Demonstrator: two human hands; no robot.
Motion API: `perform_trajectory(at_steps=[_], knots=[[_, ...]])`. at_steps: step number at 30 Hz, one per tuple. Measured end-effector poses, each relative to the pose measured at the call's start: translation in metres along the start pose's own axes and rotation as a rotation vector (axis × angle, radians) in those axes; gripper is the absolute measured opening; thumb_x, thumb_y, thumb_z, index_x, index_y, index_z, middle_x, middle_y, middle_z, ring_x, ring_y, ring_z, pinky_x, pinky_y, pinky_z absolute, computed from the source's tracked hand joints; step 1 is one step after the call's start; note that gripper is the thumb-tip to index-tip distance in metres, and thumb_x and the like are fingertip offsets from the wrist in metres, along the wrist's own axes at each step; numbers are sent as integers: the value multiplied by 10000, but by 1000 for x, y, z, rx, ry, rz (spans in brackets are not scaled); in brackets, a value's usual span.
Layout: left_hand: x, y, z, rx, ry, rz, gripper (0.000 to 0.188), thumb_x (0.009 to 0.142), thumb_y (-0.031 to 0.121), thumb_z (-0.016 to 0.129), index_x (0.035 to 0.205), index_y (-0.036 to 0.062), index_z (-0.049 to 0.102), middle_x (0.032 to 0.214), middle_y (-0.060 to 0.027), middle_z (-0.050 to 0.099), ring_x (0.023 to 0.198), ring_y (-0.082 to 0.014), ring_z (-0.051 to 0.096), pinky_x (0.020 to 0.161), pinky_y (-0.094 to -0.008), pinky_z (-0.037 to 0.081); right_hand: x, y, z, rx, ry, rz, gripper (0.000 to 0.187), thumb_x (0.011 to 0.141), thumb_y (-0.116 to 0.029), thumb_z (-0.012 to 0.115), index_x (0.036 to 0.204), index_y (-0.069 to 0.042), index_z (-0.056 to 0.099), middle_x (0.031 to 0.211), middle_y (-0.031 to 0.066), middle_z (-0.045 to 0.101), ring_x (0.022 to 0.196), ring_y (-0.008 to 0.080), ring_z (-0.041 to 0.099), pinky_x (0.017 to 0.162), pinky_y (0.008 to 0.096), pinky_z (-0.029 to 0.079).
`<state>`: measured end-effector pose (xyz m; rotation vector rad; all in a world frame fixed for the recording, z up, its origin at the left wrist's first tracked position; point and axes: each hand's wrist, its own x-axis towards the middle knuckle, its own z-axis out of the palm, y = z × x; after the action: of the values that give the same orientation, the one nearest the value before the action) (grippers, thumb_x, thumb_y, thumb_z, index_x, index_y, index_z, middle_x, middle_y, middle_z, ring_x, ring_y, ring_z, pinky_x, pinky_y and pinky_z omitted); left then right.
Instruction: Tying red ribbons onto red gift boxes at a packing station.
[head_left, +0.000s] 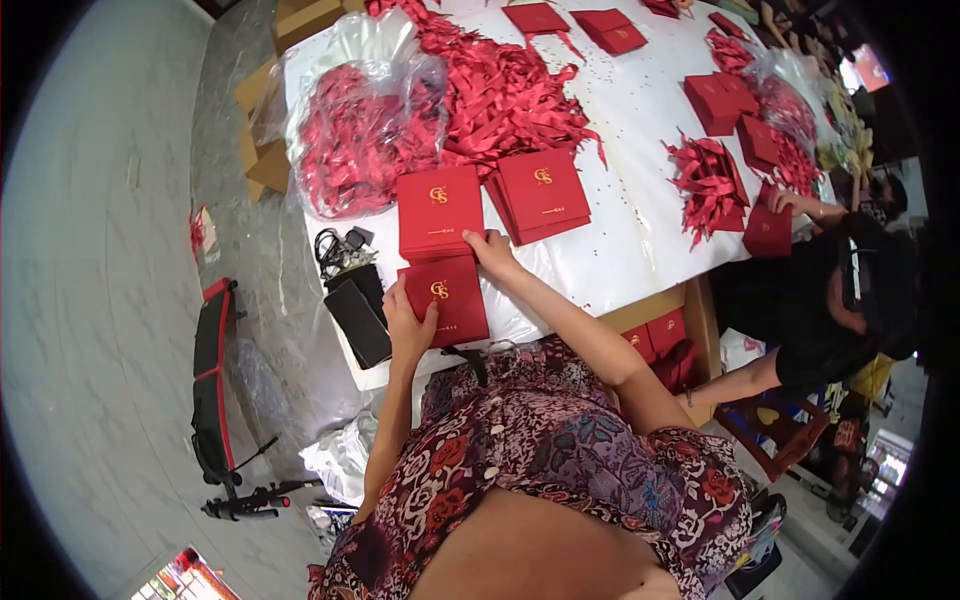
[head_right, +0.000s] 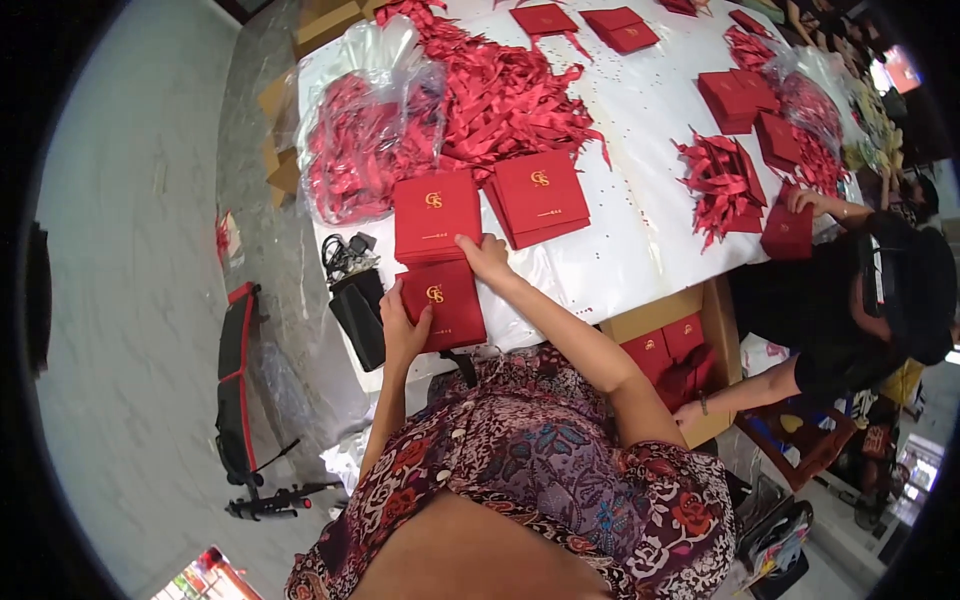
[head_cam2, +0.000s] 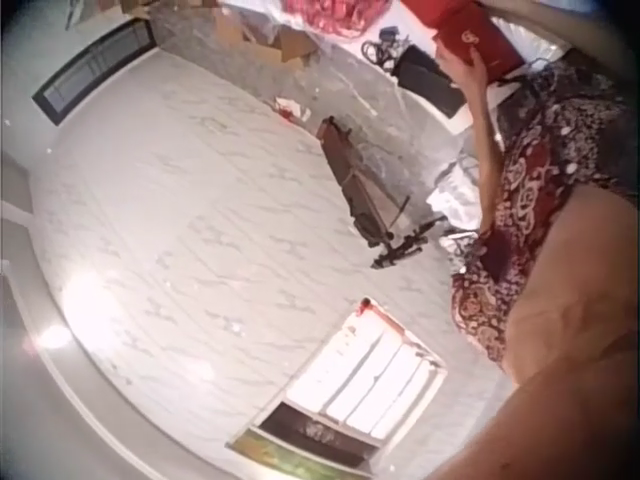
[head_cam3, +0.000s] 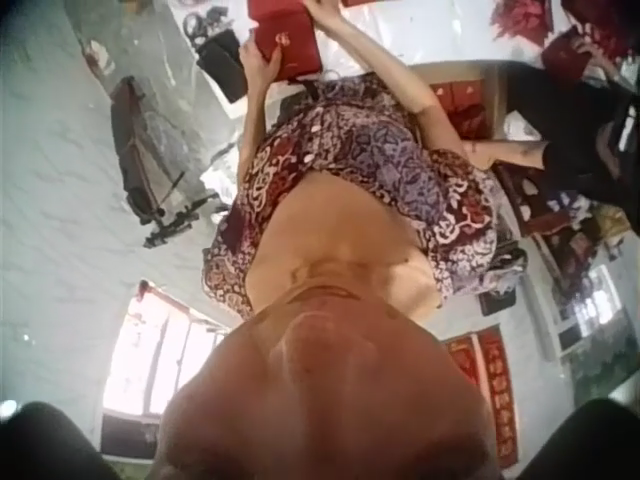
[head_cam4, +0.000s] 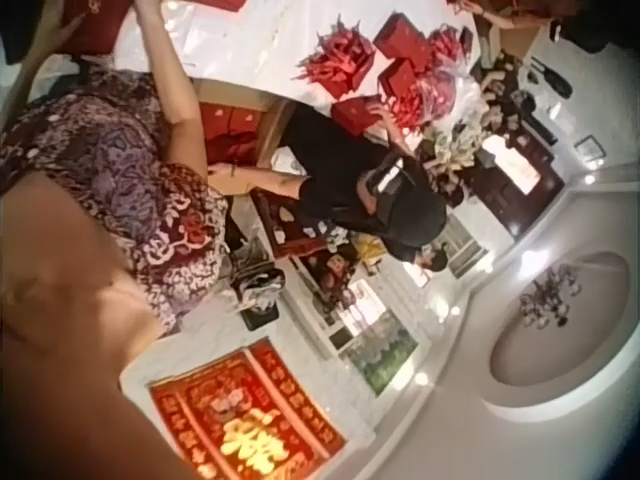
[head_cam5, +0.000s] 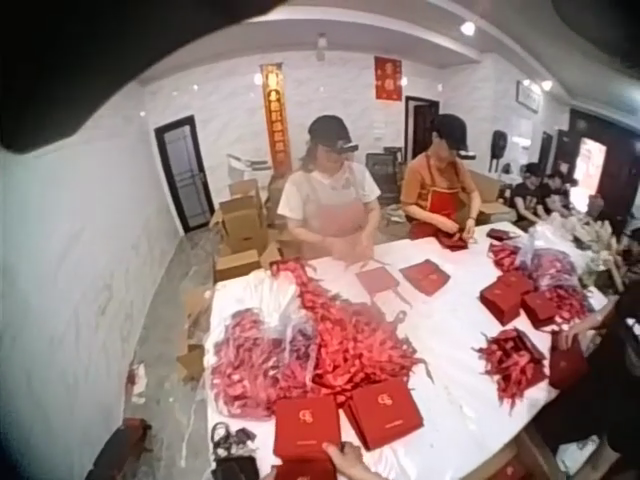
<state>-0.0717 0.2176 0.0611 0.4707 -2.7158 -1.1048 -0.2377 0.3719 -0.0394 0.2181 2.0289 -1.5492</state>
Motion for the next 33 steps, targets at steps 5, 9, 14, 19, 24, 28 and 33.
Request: perform_trajectory(at_steps=[5, 9, 14, 19, 24, 28, 33], knots=[[-7, -11, 3, -21, 42, -2, 756, 781, 126, 736, 1427, -10, 366, 1323, -293, 431, 1210, -454, 427, 1051, -487, 351, -58, -36, -34, -75, -131, -40, 489, 922, -307, 641, 1162, 104, 531, 1144, 182, 601, 978, 234, 613, 829, 362, 507], [1, 18, -4, 40, 169, 61, 696, 777, 120, 735, 1398, 14, 438, 1347, -312, 417, 1223, -460, 420, 1053, -495, 343, -122, -73, -102, -561, 295, -728, 458, 811, -59, 641, 1254, -13, 531, 1099, 186, 556, 1030, 377, 561, 903, 419, 469], [4, 57, -5, -43, 189, 154, 577, 795, 35, 692, 1344, 33, 514, 1355, -271, 436, 1230, -420, 438, 1042, -473, 366, -90, -77, -150, -879, 413, -863, 626, 792, -130, 697, 1366, -24, 470, 1357, 195, 470, 1268, 406, 436, 1063, 472, 356], [-4, 86, 28, -137, 76, 340, 513, 802, -7, 666, 1299, 43, 550, 1328, -225, 472, 1208, -386, 478, 1006, -449, 414, -57, -49, -155, -1071, 284, -858, 597, 852, -279, 688, 1388, -92, 503, 1461, 139, 454, 1378, 362, 366, 1138, 511, 260], [-12, 107, 71, -256, -9, 422, 504, 808, -1, 671, 1294, 66, 555, 1327, -205, 457, 1192, -377, 479, 979, -434, 423, -50, -29, -152, -1011, 460, -1049, 391, 846, -284, 700, 1199, -119, 667, 1253, 99, 637, 1213, 340, 538, 1035, 469, 397], [-5, 119, 98, -269, -17, 495, 550, 813, 25, 678, 1335, 59, 508, 1311, -212, 463, 1187, -389, 480, 974, -424, 427, -51, -24, -158, -960, 513, -1166, 364, 842, -271, 709, 1168, -113, 682, 1221, 97, 654, 1188, 330, 561, 1024, 466, 410], [5, 131, 128, -517, -4, 240, 529, 887, 126, 669, 1349, -5, 446, 1296, -199, 482, 1184, -324, 524, 942, -398, 464, -75, -22, -177, -874, 575, -1363, 340, 824, -213, 734, 1139, -96, 692, 1182, 76, 674, 1162, 291, 589, 1014, 460, 425]])
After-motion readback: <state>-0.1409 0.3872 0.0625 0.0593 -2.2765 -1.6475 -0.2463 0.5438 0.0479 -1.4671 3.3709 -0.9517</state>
